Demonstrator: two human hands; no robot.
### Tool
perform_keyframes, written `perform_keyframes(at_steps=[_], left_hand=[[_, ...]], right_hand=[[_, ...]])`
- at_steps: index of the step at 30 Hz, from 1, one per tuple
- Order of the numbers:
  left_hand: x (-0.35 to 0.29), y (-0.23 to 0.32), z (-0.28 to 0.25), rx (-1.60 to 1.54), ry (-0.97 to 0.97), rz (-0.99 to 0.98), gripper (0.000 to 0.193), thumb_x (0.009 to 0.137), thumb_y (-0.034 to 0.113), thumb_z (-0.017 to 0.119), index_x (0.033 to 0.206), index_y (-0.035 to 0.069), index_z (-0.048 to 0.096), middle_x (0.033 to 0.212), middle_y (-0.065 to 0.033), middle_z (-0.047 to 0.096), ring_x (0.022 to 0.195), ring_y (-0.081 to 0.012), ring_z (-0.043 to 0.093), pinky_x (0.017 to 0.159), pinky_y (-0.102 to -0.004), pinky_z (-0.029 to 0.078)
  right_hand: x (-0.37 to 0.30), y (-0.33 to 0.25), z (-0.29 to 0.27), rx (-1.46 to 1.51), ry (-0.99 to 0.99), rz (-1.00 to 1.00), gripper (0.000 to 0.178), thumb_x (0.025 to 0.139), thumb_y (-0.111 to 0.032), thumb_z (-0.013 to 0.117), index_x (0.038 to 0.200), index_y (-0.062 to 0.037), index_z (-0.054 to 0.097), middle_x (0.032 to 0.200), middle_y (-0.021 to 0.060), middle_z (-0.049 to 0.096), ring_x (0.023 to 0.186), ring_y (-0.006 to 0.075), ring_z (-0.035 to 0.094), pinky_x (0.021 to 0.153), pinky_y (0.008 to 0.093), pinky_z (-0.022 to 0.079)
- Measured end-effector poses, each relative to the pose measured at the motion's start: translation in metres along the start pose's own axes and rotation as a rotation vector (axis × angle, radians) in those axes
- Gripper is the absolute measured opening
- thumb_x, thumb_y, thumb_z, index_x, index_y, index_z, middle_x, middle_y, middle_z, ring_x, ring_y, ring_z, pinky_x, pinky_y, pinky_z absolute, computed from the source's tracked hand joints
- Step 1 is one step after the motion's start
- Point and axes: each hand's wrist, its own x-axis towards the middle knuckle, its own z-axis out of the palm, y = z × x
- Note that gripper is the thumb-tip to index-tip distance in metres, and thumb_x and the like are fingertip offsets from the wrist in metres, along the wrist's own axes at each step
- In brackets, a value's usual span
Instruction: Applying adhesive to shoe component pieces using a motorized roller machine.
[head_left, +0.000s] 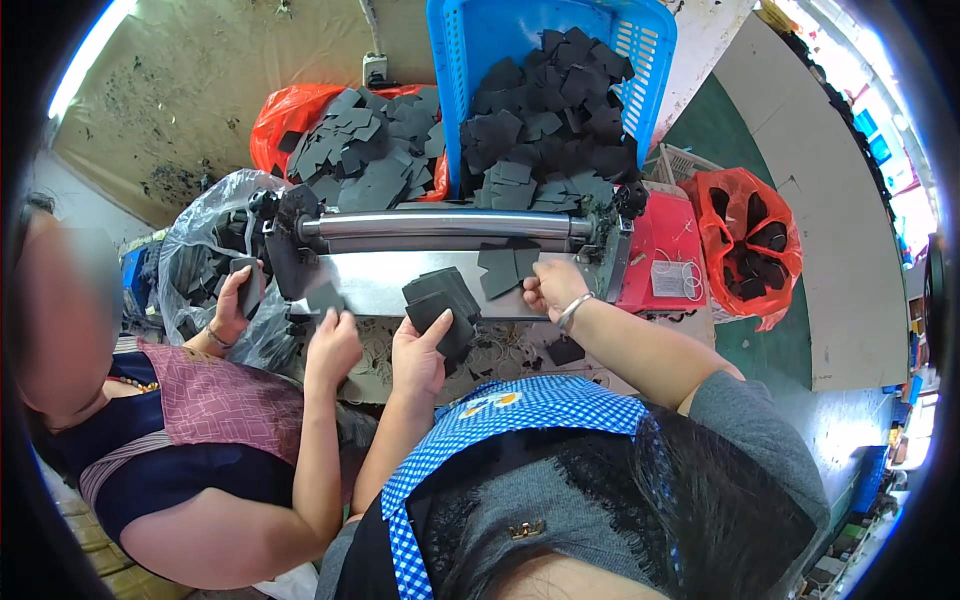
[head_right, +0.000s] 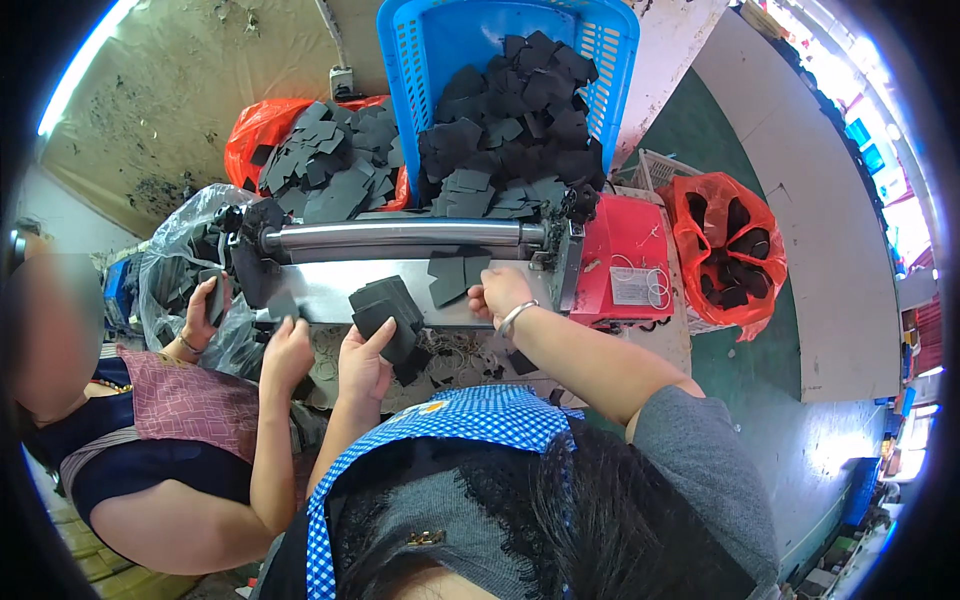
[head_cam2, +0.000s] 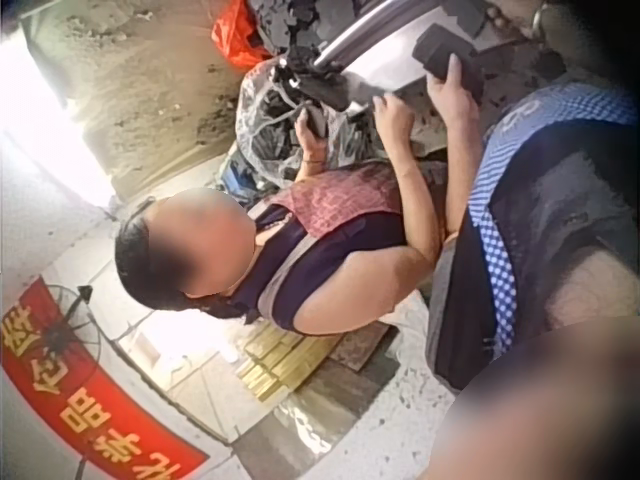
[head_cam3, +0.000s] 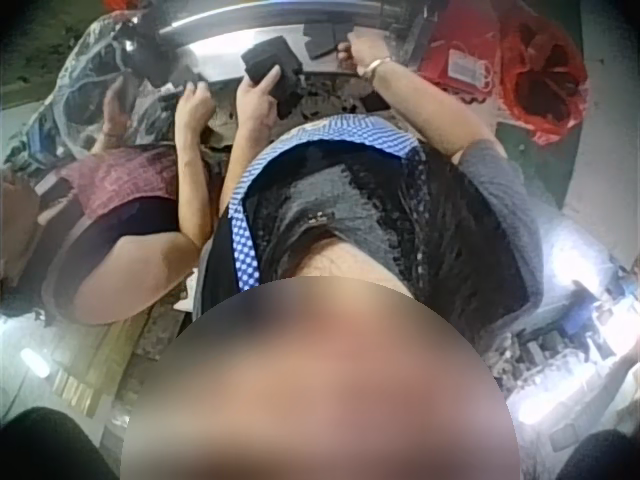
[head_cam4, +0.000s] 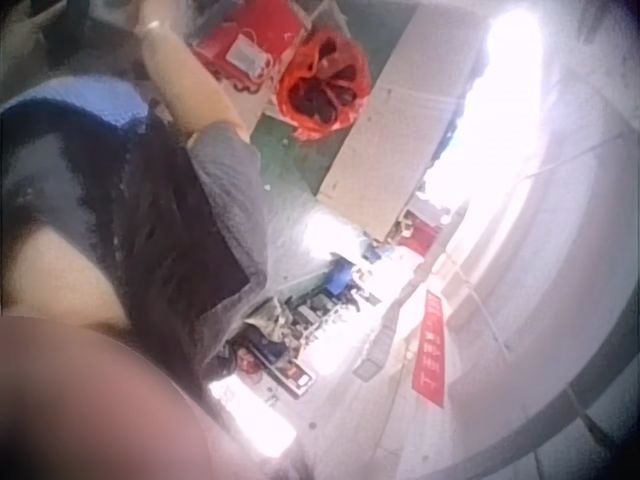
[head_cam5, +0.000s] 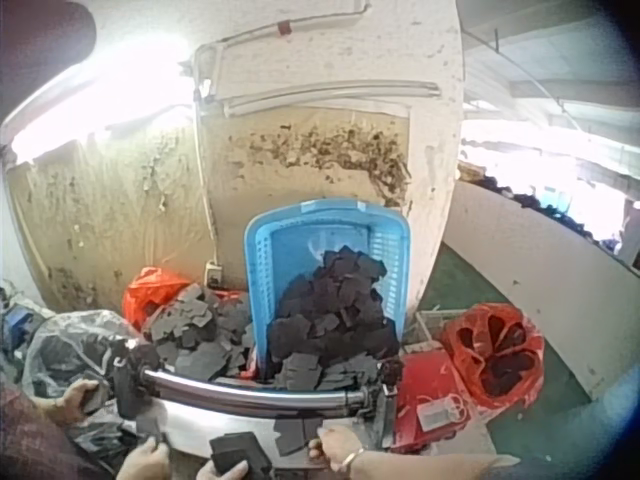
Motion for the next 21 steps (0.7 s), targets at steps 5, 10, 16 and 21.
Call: perform_keyframes(at_steps=[5,10,16,21], left_hand=[[-0.001,0.001,0.002,0.002,0.003,0.01,0.021,0.081,-0.002,0.06,0.101,-0.001,0.054,0.095,-0.0107,0.062,0.081,-0.0187,0.062,0.071,-0.0313,0.053],[-0.004,0.006,0.001,-0.021,0.021,0.034,0.02,0.081,-0.001,0.06,0.101,0.0,0.055,0.096,-0.01,0.062,0.082,-0.0177,0.062,0.071,-0.0298,0.052],[-0.005,0.005,0.001,-0.002,-0.009,-0.004,0.021,0.082,-0.001,0.059,0.102,-0.001,0.054,0.096,-0.0101,0.062,0.083,-0.0184,0.062,0.073,-0.0314,0.053],[-0.006,0.009,-0.001,-0.007,-0.007,-0.004,0.022,0.083,0.0,0.058,0.105,0.0,0.054,0.1,-0.0101,0.061,0.088,-0.019,0.061,0.077,-0.0322,0.051]], right_hand=[[-0.007,0.001,-0.004,-0.116,-0.087,0.068,0.015,0.086,-0.015,0.047,0.081,-0.0019,0.051,0.063,0.0046,0.052,0.042,0.0123,0.049,0.038,0.0254,0.042],[-0.011,-0.017,-0.007,0.162,0.163,-0.067,0.008,0.084,-0.012,0.048,0.079,-0.0063,0.048,0.058,0.0021,0.047,0.043,0.0127,0.047,0.037,0.0276,0.04],[-0.025,0.001,-0.007,-0.081,-0.149,0.151,0.011,0.082,-0.01,0.049,0.073,-0.006,0.048,0.059,0.0021,0.05,0.046,0.0129,0.051,0.039,0.0259,0.042],[-0.024,-0.007,-0.004,-0.147,-0.324,0.149,0.015,0.085,-0.018,0.052,0.076,-0.006,0.051,0.059,-0.0006,0.051,0.047,0.0102,0.052,0.041,0.0216,0.04]])
